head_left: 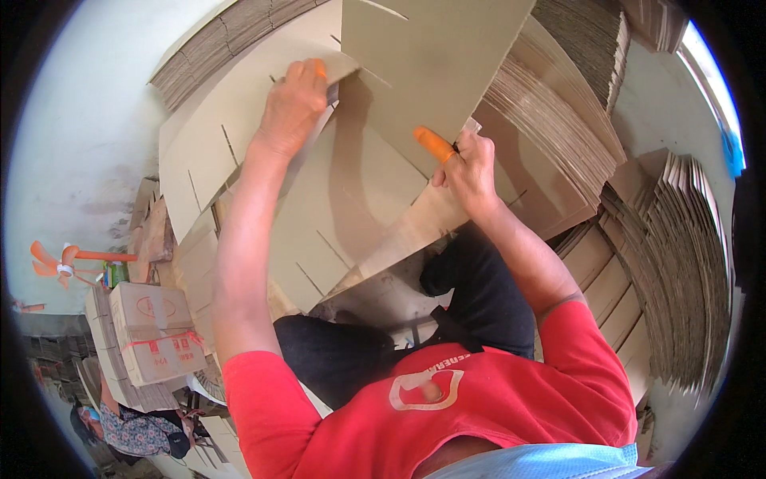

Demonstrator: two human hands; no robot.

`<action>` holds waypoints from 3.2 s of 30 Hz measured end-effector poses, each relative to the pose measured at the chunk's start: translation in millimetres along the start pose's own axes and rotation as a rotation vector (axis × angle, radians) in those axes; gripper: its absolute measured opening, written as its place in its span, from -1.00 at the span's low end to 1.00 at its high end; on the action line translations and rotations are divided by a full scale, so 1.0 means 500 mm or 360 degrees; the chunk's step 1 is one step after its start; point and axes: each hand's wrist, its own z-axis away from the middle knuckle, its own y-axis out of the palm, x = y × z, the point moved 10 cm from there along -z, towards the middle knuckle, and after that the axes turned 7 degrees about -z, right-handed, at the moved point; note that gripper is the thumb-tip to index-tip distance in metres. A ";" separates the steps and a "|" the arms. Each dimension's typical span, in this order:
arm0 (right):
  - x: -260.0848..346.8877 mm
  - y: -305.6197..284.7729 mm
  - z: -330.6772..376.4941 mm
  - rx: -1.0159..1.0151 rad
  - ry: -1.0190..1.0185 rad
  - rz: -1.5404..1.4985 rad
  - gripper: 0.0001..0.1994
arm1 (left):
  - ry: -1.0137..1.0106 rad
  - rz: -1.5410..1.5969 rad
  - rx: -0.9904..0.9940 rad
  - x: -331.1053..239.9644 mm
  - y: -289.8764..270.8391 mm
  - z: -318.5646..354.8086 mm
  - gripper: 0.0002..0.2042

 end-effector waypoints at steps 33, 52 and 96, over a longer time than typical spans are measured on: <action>-0.017 -0.035 -0.005 -0.0125 -0.0133 0.0191 -0.69 | -0.0680 0.0060 0.0248 0.141 0.184 0.000 -0.65; -0.003 -0.014 -0.006 -0.0151 -0.0400 0.0230 -0.79 | -0.0208 0.0085 -0.0200 0.067 0.079 -0.019 -0.71; -0.125 0.383 -0.152 0.1509 0.0130 0.1826 -0.85 | -0.0956 0.0611 0.0556 0.040 -0.249 0.277 -0.57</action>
